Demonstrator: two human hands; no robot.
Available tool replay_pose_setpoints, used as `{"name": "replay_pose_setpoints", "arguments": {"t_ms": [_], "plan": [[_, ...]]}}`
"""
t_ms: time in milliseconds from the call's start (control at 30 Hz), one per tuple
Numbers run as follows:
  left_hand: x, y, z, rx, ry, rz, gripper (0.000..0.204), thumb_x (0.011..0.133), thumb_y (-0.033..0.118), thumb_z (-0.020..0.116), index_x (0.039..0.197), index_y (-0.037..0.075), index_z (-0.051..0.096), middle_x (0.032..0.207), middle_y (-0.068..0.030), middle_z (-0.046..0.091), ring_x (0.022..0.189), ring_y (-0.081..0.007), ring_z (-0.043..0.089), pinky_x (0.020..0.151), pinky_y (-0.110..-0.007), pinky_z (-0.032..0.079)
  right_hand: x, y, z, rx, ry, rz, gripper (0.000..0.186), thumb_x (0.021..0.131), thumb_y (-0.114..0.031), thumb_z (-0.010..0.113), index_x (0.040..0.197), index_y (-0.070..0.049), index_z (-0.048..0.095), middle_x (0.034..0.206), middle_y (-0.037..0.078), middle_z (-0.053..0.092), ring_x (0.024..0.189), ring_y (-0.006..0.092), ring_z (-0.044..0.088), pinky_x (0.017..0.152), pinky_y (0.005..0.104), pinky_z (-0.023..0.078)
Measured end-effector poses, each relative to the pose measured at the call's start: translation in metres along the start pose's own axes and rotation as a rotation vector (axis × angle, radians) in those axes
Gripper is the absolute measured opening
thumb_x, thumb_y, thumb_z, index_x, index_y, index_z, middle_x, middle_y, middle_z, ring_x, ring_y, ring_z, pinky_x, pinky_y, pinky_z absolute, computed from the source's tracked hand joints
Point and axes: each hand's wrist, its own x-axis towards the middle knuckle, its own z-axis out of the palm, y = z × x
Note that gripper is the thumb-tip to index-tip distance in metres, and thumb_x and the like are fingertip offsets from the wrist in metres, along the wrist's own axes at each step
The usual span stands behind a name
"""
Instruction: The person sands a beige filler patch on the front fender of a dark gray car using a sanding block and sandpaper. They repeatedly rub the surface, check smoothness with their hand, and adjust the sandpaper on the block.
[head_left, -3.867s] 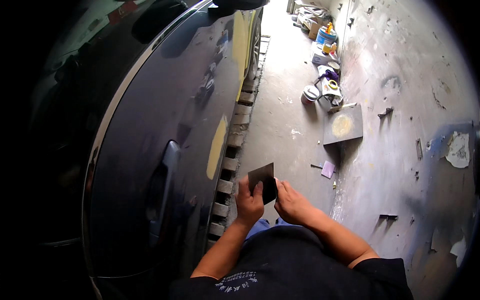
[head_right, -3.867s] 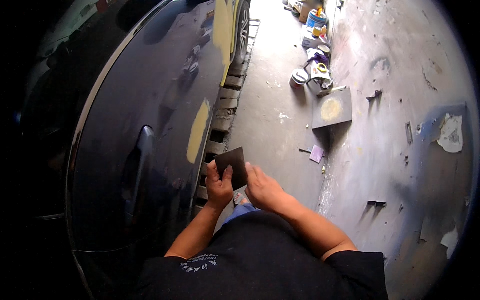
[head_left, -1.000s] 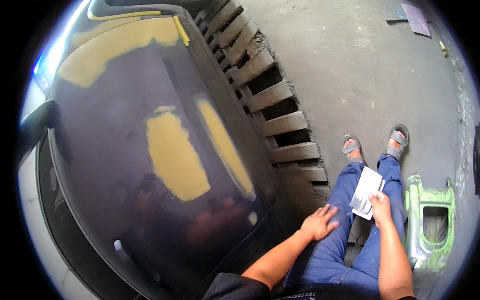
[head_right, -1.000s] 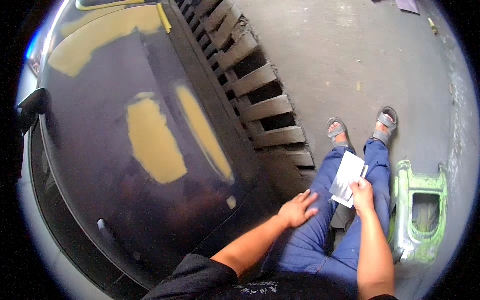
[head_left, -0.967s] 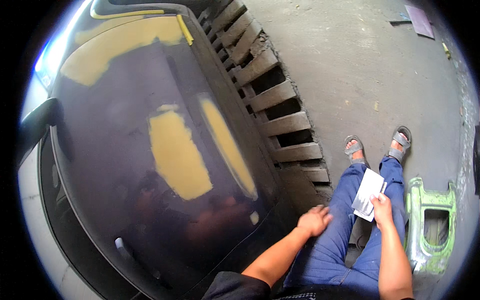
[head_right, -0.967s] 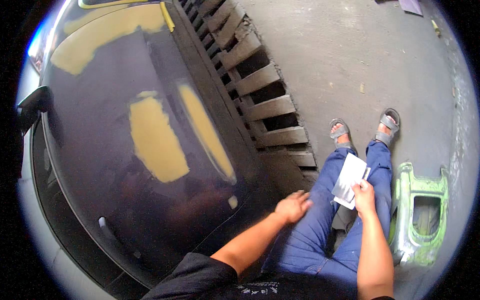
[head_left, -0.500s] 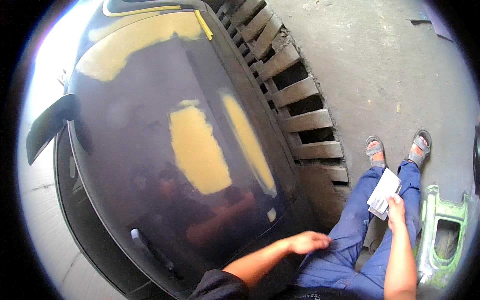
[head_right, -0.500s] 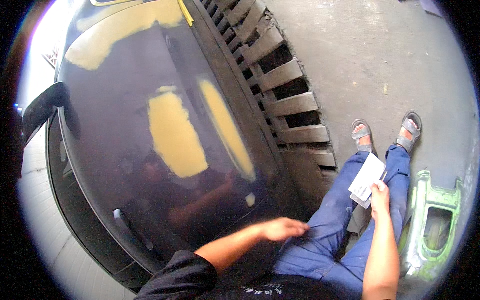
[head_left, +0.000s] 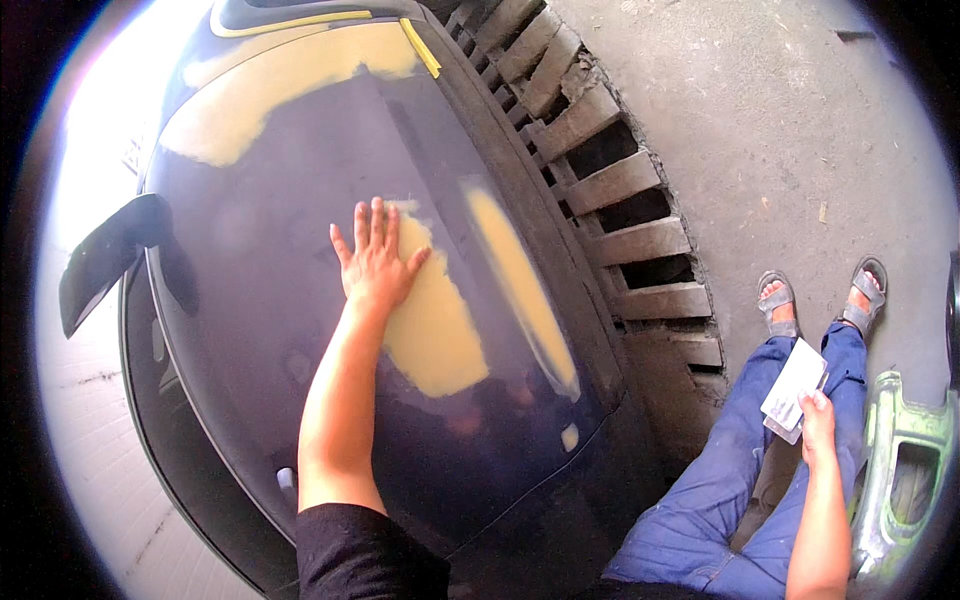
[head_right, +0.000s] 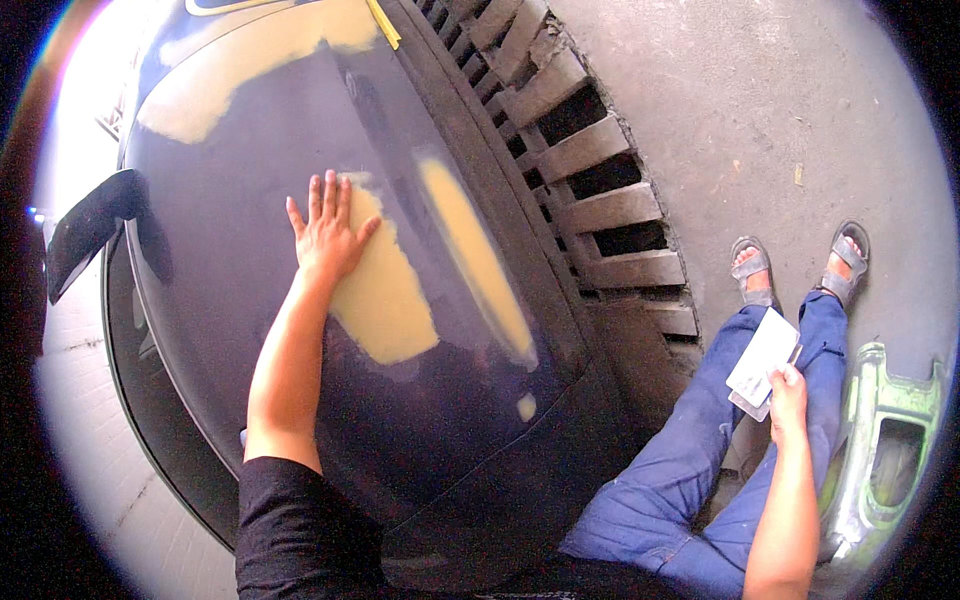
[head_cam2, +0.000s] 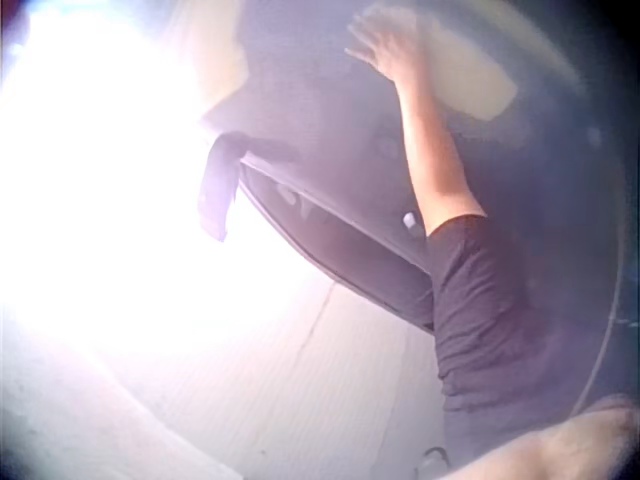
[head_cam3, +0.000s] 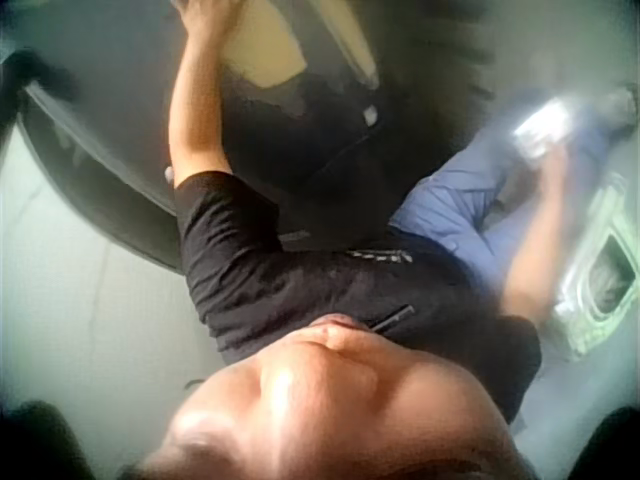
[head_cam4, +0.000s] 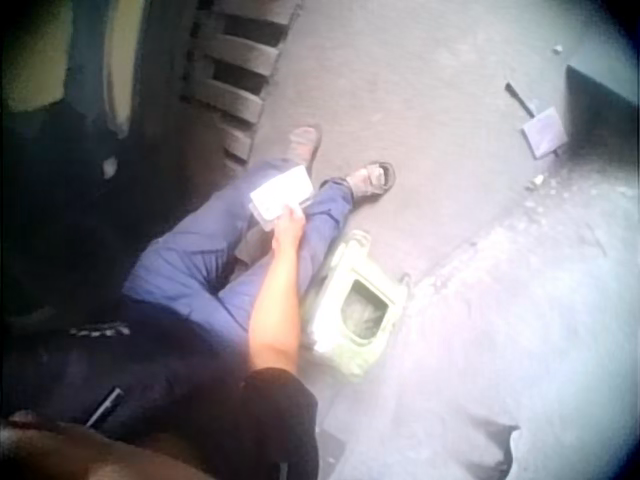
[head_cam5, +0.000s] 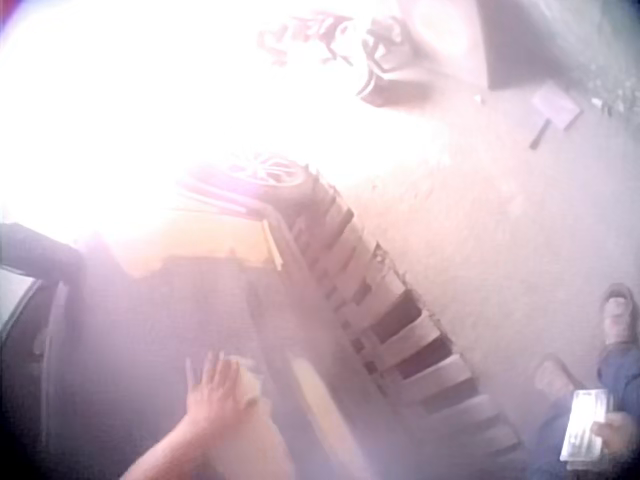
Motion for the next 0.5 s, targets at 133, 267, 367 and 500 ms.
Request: {"name": "replay_pose_setpoints", "arguments": {"t_ms": [133,267,367,500], "plan": [[0.012,0.007,0.004,0.016,-0.007,0.054,0.082,0.093,0.063,0.028,0.151,0.007,0.013,0.159,-0.0091,0.005,0.147,-0.0236,0.0,0.117,-0.05,-0.003,-0.001,-0.003,0.006,0.004,0.052,-0.013,0.024,0.096,-0.015,0.052,0.109,0.003,0.059,0.102,0.006,0.065,0.092,0.0135,0.06,0.084,0.0284,0.045],[-0.038,0.04,0.012,0.014,-0.067,0.289,0.085,0.092,0.062,0.034,0.15,0.003,0.013,0.158,-0.0128,0.006,0.147,-0.0259,0.002,0.118,-0.044,0.0,-0.003,-0.009,0.012,0.021,0.086,0.003,0.021,0.095,-0.014,0.052,0.106,0.002,0.061,0.097,0.005,0.065,0.086,0.0124,0.061,0.079,0.0277,0.047],[-0.09,0.063,0.022,-0.067,-0.102,0.384,0.087,0.09,0.061,0.04,0.149,0.002,0.018,0.158,-0.0151,0.01,0.147,-0.0284,0.005,0.118,-0.046,0.003,-0.001,-0.012,0.008,0.022,0.048,0.01,0.024,0.095,-0.013,0.052,0.111,0.003,0.059,0.103,0.006,0.065,0.093,0.013,0.06,0.084,0.0279,0.045],[-0.153,0.078,0.048,-0.138,-0.091,0.43,0.086,0.089,0.06,0.045,0.148,0.001,0.023,0.157,-0.016,0.014,0.146,-0.0295,0.008,0.118,-0.046,0.006,-0.004,-0.026,0.007,0.016,0.015,0.003,0.025,0.095,-0.013,0.053,0.113,0.004,0.058,0.105,0.006,0.064,0.096,0.0133,0.059,0.086,0.0278,0.044]]}}
